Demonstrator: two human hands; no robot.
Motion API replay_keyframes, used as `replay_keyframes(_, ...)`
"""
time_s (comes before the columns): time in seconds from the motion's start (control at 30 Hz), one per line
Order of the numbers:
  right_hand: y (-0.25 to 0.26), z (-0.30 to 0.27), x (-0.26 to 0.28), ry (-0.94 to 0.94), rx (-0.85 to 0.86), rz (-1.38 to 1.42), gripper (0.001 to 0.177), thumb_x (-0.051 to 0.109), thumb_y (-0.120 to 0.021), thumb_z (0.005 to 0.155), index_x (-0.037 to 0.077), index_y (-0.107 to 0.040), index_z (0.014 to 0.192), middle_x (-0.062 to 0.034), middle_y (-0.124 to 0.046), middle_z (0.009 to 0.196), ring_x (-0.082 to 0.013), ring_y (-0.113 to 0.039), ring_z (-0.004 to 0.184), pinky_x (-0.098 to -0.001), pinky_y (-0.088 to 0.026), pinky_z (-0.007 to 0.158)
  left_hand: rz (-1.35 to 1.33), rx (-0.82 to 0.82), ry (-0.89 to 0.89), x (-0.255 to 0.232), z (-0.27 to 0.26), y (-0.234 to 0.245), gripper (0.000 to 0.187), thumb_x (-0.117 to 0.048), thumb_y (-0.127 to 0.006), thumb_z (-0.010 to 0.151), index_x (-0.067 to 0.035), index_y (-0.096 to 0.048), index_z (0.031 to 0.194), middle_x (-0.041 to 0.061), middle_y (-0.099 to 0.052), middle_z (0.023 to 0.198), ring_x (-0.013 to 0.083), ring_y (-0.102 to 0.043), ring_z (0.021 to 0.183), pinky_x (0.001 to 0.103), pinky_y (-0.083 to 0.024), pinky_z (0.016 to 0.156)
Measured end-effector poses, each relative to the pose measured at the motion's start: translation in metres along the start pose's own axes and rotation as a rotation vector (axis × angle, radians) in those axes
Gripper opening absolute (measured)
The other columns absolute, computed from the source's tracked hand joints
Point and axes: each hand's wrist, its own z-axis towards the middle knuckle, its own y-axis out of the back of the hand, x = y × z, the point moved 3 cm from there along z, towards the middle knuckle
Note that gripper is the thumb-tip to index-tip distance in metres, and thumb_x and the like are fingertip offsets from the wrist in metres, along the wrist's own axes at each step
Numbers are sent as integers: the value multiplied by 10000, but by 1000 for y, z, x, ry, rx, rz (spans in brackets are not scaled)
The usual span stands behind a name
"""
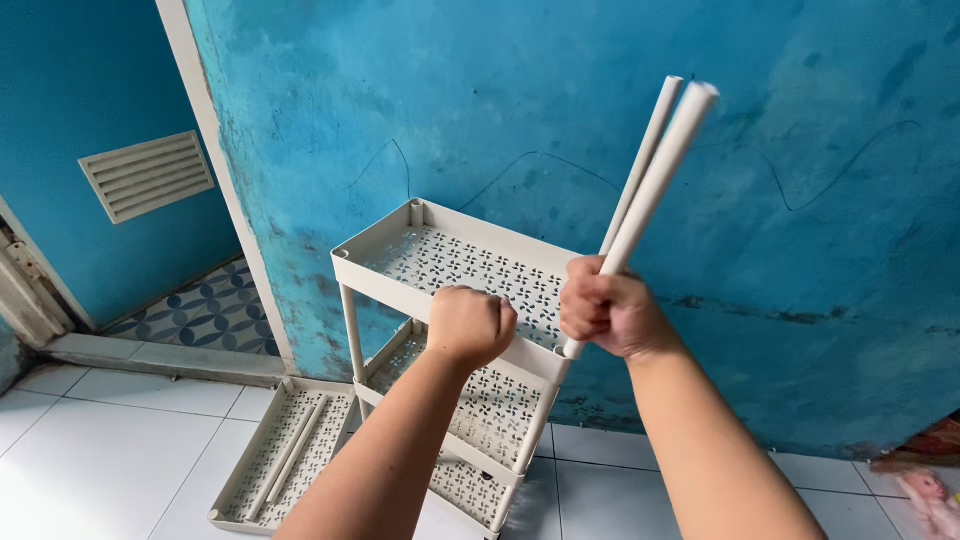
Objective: The person assembles a white plastic three-tier rolling cart by inserting vertical support poles into the perforated trays and securing them. The person handles the trays and poles by hand, aligning and pushing the poles into place to form the cart structure.
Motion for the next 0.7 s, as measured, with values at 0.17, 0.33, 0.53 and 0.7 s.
replay_keyframes(0.17, 13, -5, 21, 87, 8, 51, 316, 245, -599, 969, 125, -429, 730, 17, -330, 518, -113, -309, 432, -294, -314, 434, 9, 24, -2, 1, 2, 0, 421, -242, -506, 905, -146, -668, 528, 110, -622, 500, 332, -606, 464, 471, -494, 554)
replay_keyframes(0.33, 9, -15, 5, 109, -100, 147, 281, 220, -568, 984, 131, -433, 754, 25, -316, 541, -102, -296, 454, -280, -305, 444, 26, 44, 66, -2, 4, -6, 468, -256, -495, 912, -123, -643, 488, 123, -621, 508, 346, -608, 475, 469, -507, 574)
replay_keyframes(0.53, 4, -16, -19, 36, -315, 303, 279, 236, -541, 987, 142, -430, 748, 41, -329, 544, -89, -301, 449, -266, -294, 429, 69, 54, 138, -19, 13, -16, 488, -276, -489, 939, -132, -650, 501, 127, -640, 523, 353, -629, 490, 485, -502, 628)
replay_keyframes(0.7, -16, -13, -37, -87, -308, 437, 215, 224, -543, 981, 132, -469, 802, 43, -342, 562, -77, -337, 458, -244, -302, 407, -6, -85, 134, -33, 13, -12, 363, -239, -532, 955, -114, -694, 655, 91, -688, 687, 322, -659, 735, 488, -464, 769)
